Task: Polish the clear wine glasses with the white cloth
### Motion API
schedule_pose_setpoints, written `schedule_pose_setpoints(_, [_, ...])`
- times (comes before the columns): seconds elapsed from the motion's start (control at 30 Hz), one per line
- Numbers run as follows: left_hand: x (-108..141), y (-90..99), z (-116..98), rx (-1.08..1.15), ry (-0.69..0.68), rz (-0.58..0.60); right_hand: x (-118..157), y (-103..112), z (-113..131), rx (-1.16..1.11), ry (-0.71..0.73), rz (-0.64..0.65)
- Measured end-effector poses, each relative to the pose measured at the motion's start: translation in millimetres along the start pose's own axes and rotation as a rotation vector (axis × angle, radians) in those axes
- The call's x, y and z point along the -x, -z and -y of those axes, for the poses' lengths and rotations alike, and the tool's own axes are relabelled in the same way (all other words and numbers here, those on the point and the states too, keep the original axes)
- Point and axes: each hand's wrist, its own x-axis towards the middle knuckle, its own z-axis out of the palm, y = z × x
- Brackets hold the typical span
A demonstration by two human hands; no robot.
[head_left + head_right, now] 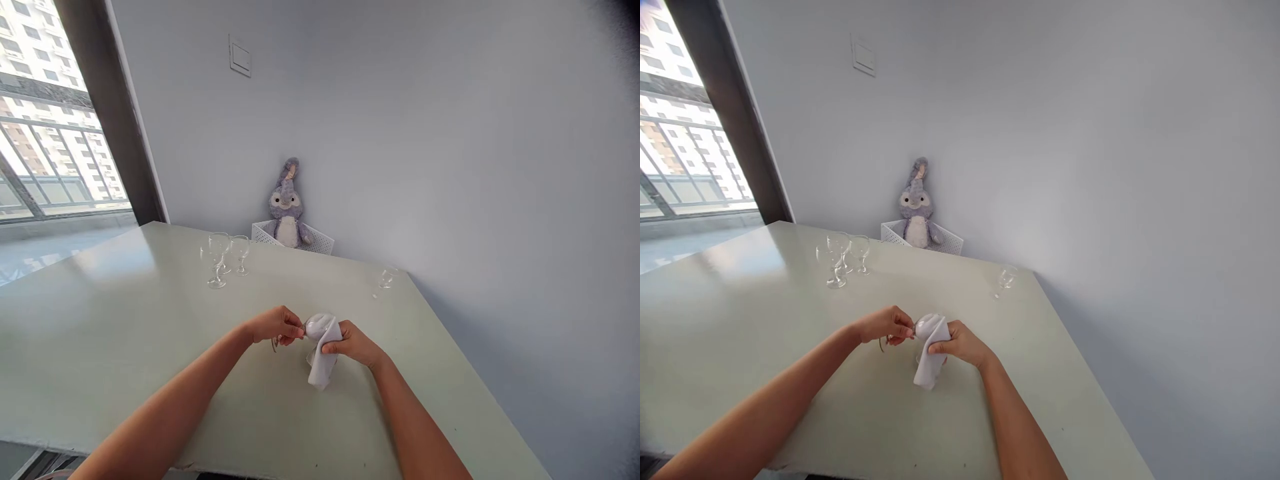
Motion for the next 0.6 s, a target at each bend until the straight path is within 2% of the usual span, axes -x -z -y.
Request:
schedule_pose_setpoints(0.03, [-1, -1.3, 0, 0.016, 0.002, 0.024, 0, 1, 0, 0.005, 0.002, -0.017])
schedule_pose_setpoints(0.07, [-3, -4.2, 0, -0.028, 0.001, -0.033, -2, 2, -2, -0.008, 0.008, -0.054])
schedule_pose_setpoints(0.13, [-7, -12.6, -1, -0.262, -0.04, -0.3, -7, 4, -8, -0.076, 0.028, -0.177])
schedule_pose_setpoints(0.2, [-10, -20.4, -4, -0.553, -0.138, -0.569, -13, 6, -14, -0.171, 0.048, -0.295])
schedule_pose_setpoints(0.23, [-10, -22.6, -4, -0.66, -0.186, -0.645, -15, 6, -16, -0.211, 0.056, -0.325])
schedule_pose_setpoints(0.27, [-10, -23.5, -5, -0.724, -0.218, -0.671, -16, 6, -16, -0.233, 0.062, -0.329])
schedule_pose_setpoints(0.3, [-9, -22.9, -5, -0.738, -0.226, -0.665, -15, 5, -15, -0.229, 0.064, -0.309])
schedule_pose_setpoints(0.37, [-8, -18.3, -3, -0.621, -0.169, -0.611, -12, 4, -10, -0.144, 0.06, -0.242])
schedule_pose_setpoints(0.4, [-7, -15.1, -2, -0.506, -0.12, -0.547, -10, 4, -7, -0.083, 0.056, -0.218])
schedule_pose_setpoints(0.47, [-6, -9.6, 0, -0.244, -0.026, -0.339, -6, 3, -3, 0.011, 0.051, -0.192])
schedule_pose_setpoints(0.53, [-7, -8.1, 2, -0.083, 0.032, -0.171, -6, 4, -3, 0.025, 0.051, -0.204])
schedule_pose_setpoints(0.57, [-8, -9.4, 3, -0.082, 0.041, -0.178, -7, 4, -5, 0.008, 0.051, -0.226])
schedule_pose_setpoints(0.6, [-9, -11.8, 3, -0.137, 0.031, -0.256, -9, 4, -8, -0.023, 0.052, -0.262])
